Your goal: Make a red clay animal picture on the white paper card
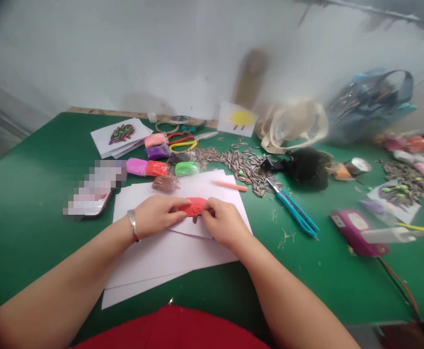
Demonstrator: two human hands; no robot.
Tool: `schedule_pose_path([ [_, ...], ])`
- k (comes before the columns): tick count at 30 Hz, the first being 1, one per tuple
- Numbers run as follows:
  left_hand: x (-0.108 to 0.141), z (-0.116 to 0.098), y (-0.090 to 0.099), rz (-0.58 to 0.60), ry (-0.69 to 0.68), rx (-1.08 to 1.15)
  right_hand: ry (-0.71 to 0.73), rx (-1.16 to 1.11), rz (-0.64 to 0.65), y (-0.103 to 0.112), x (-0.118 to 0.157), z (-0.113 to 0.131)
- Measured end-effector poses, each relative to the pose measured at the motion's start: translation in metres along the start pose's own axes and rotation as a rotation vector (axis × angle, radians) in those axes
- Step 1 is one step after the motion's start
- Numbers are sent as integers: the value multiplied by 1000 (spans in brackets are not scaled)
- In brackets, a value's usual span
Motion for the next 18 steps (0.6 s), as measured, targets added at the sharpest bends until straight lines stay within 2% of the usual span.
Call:
schedule_pose_path([
  [6,0,1,-1,-13,-2,-8,45,10,-10,0,2,0],
  [12,0,1,-1,-15,-1,-20,57,134,-25,-2,2,2],
  [18,0,-1,-1,-17,-1,-19,55,79,-18,-3,2,2],
])
Point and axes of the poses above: each hand's wrist, its own x-axis away from the middle knuckle, its own y-axis out of the back of the hand, z = x × y, the point moved 3 cm from there along -x, towards the middle knuckle, and after that the axes turned 11 degrees about x, right-handed, at the moved point
